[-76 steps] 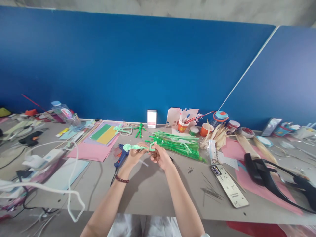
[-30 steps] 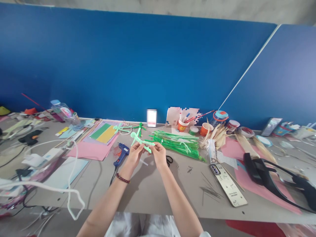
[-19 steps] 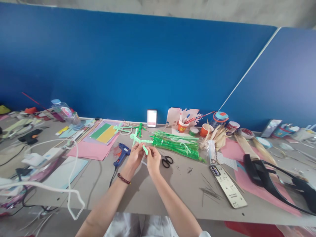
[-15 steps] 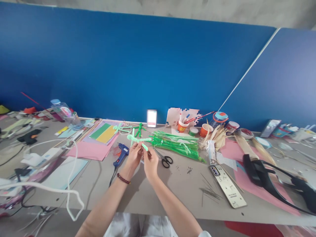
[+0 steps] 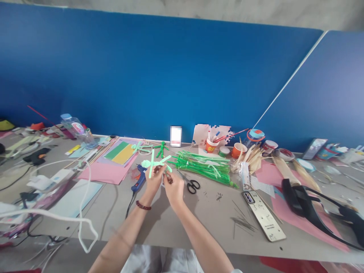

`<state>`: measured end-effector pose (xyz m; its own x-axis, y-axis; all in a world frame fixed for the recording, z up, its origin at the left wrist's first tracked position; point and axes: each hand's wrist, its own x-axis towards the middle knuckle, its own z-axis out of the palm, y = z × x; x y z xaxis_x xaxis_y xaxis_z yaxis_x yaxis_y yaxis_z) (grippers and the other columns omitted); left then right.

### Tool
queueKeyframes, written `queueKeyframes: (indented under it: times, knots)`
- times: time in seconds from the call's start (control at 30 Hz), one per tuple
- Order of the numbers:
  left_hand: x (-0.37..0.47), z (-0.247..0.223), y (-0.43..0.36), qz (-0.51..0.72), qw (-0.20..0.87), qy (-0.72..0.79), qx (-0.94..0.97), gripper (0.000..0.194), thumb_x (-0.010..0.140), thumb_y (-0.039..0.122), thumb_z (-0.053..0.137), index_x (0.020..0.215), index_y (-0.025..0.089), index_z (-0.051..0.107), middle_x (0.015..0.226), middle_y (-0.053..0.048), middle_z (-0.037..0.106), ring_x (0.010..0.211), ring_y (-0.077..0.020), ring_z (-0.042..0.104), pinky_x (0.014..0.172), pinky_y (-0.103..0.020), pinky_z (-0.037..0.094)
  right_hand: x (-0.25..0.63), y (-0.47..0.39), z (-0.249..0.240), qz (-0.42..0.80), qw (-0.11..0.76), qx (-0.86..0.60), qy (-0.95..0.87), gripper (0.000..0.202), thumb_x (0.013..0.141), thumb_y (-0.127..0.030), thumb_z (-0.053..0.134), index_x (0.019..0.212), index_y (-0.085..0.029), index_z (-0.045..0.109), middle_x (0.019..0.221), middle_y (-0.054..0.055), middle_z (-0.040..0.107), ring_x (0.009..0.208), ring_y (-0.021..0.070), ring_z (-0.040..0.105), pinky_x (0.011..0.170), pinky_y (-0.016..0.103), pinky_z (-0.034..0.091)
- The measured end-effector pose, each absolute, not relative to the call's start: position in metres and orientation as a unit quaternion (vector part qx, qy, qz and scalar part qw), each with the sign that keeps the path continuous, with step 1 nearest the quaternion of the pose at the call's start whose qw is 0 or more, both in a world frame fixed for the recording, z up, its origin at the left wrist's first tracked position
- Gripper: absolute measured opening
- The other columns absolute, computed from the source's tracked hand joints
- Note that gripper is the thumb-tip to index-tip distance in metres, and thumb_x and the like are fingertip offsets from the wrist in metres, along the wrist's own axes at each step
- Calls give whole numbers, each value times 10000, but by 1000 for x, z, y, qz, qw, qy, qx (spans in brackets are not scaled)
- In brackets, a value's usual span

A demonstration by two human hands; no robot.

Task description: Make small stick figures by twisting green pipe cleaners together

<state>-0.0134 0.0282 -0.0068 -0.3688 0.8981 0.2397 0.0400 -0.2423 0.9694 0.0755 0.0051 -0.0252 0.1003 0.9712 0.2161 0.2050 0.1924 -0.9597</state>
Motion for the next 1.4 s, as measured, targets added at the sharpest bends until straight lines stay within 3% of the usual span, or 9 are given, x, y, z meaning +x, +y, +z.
queueKeyframes:
  times: [0.1,0.23,0.4,0.53,0.67,0.87,1.13,1.27,1.4]
  knots:
    - [-16,-8,27,612,256,524,533,186,745,313,639,605,193,620,560,-3,573,559,-146,510,621,-275,403,75,5,-24,391,538,-516,-540,244,805,-384,529,811,-195,683,639,28,627,532,159,533,524,262,429]
    - [-18,-8,28,606,201,507,578,141,754,284,628,636,208,641,594,-9,567,577,-146,471,618,-265,376,82,6,-16,299,539,-540,-573,209,815,-349,520,753,-196,649,652,29,619,544,148,516,555,262,410]
    - [-25,-5,35,584,269,473,602,182,758,277,615,601,186,601,614,0,550,581,-125,465,582,-234,373,96,13,-6,201,602,-510,-581,221,826,-358,525,725,-191,628,693,42,580,684,166,510,659,283,419]
    - [-28,-7,38,580,382,424,581,195,728,335,647,650,158,624,655,-17,582,639,-137,523,625,-243,414,99,23,-8,408,645,-456,-457,247,746,-419,625,730,-173,623,683,16,595,633,145,557,582,261,466]
    - [-25,-6,37,592,503,375,506,227,666,358,709,696,145,639,687,-33,626,655,-145,558,639,-258,441,98,29,-10,651,583,-393,-286,272,648,-391,737,715,-151,630,657,8,630,536,115,584,465,206,484]
    - [-18,-7,35,596,559,352,457,253,635,359,746,702,135,651,642,-35,629,545,-119,529,572,-265,434,101,31,-10,790,496,-323,-163,95,725,-195,701,762,-117,663,560,-13,592,454,49,531,441,107,486]
    - [-13,-10,36,594,512,420,458,236,660,358,727,697,141,642,632,5,576,532,-77,447,498,-209,325,100,36,-18,572,644,-423,-281,200,623,-327,744,702,-159,667,616,-19,616,442,91,523,471,224,495]
    - [-15,-11,37,598,507,440,437,280,659,374,725,605,139,584,512,48,469,462,-53,370,478,-204,284,102,29,-12,448,630,-474,-421,224,714,-395,640,715,-173,672,649,1,636,495,135,571,537,260,493]
    - [-14,-11,37,598,552,403,419,277,661,379,725,623,145,580,514,43,494,484,-75,457,516,-212,347,102,21,-5,377,614,-487,-494,237,752,-384,592,722,-170,690,703,28,673,607,160,599,599,253,479]
